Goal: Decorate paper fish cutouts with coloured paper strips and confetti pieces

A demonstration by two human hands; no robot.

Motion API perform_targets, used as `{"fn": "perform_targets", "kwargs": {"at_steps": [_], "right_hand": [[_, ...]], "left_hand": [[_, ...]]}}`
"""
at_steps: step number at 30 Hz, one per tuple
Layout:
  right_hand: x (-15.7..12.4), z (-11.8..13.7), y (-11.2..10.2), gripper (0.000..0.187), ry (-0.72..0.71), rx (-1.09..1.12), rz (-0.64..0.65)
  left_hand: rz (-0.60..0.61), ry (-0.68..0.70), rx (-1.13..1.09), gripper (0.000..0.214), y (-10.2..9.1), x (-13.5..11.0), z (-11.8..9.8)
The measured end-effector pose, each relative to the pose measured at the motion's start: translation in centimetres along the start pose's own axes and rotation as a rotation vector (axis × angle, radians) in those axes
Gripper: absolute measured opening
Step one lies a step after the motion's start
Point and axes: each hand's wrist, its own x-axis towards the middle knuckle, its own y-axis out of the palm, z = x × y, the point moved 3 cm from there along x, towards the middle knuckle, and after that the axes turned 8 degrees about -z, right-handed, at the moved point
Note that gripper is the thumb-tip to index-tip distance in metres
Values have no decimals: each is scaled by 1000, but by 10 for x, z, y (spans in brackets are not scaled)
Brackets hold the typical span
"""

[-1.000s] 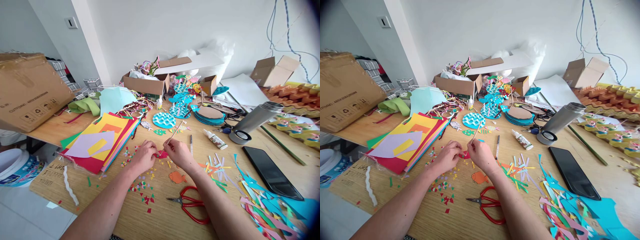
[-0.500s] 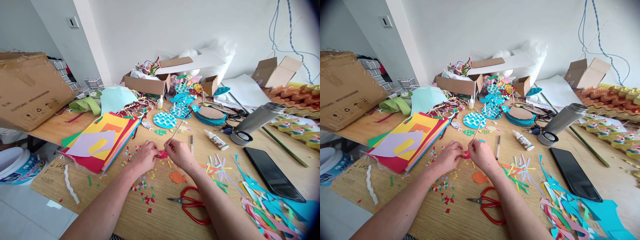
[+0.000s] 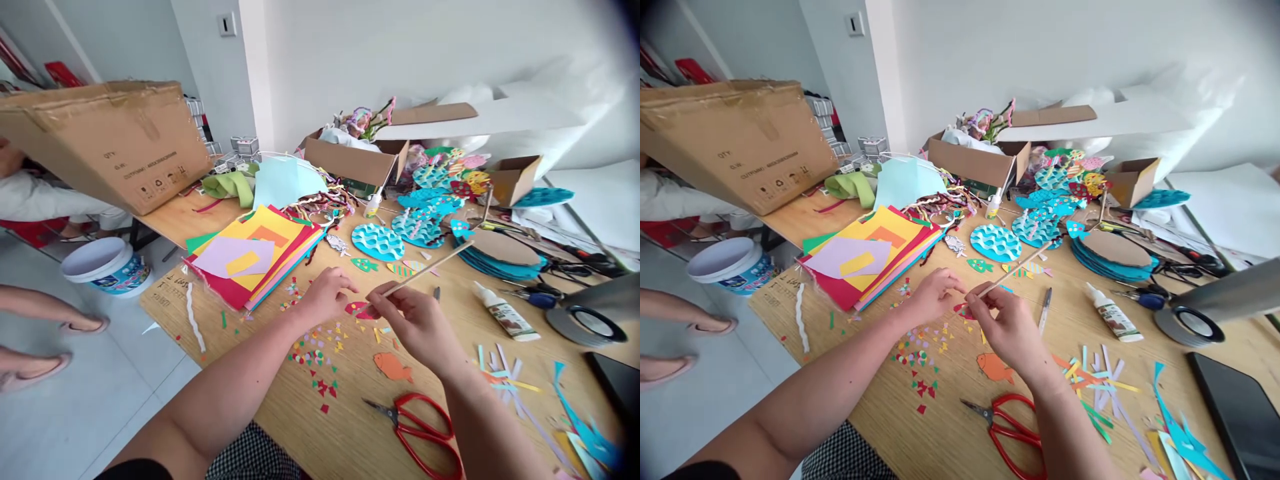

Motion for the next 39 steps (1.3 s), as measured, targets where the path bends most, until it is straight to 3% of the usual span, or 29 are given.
{"fn": "perform_targets", "kwargs": {"at_steps": [7, 11, 20, 29, 39], "right_hand": [[-15, 18, 29, 17, -107, -113, 298], [-21, 22, 40, 16, -153, -160, 376], [-30, 34, 45, 19, -267, -241, 391], [-54, 63, 63, 15, -440, -374, 441], [-41, 53, 46, 18, -315, -276, 388]], "left_hand": [[-143, -326, -379, 37, -11, 8, 11], [-175, -429, -516, 32, -10, 8, 17], [-371, -503, -666, 29, -19, 10, 14], [-432, -457, -704, 27, -23, 7, 13], [-458, -474, -719, 25, -24, 9, 12]]}}
